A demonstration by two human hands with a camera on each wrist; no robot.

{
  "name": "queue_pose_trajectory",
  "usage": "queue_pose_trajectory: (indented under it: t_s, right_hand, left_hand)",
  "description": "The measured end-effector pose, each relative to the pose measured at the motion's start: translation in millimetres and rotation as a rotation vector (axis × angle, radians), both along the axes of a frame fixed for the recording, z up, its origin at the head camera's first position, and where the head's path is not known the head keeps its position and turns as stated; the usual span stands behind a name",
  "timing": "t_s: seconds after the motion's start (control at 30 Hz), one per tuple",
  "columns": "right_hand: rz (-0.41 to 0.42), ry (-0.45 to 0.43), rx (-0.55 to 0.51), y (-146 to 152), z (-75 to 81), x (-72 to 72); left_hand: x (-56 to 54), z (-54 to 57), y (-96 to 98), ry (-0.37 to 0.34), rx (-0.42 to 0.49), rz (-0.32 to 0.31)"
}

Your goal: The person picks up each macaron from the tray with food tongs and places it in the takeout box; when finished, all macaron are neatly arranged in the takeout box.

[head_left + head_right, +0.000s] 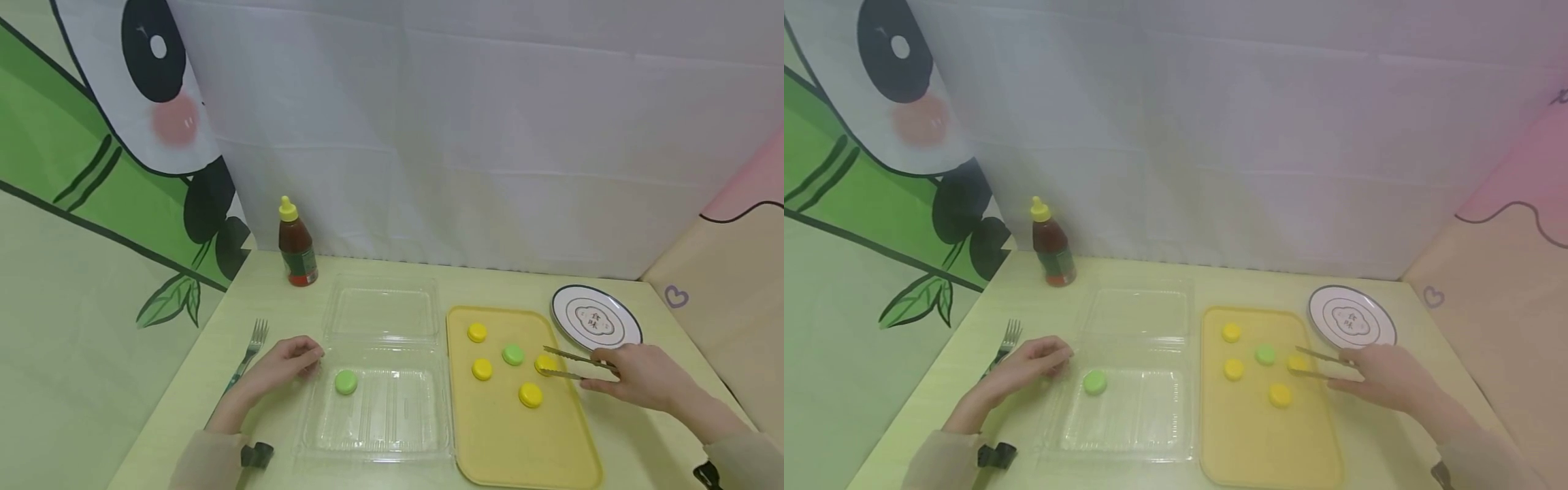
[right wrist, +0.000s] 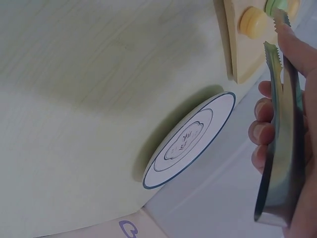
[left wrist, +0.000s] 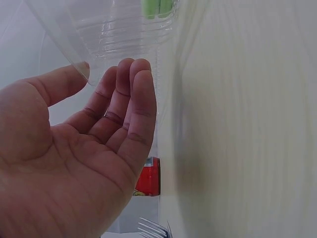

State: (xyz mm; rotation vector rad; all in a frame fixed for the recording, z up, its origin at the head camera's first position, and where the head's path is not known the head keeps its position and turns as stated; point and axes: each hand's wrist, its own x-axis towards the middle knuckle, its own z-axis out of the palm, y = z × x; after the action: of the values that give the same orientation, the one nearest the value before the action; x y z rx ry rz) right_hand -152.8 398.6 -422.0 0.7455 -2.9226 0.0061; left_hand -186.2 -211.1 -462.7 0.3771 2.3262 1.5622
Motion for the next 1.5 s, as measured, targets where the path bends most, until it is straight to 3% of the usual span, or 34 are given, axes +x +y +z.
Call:
queue_pose_trajectory:
  t_s: [1.5]
  right_hand:
    - [0.027,-0.015,-0.012,3.3,-1.3,6.5]
  left_hand:
    - [-1.2,-1.9,-0.1,-0.010,-0.009,0.003]
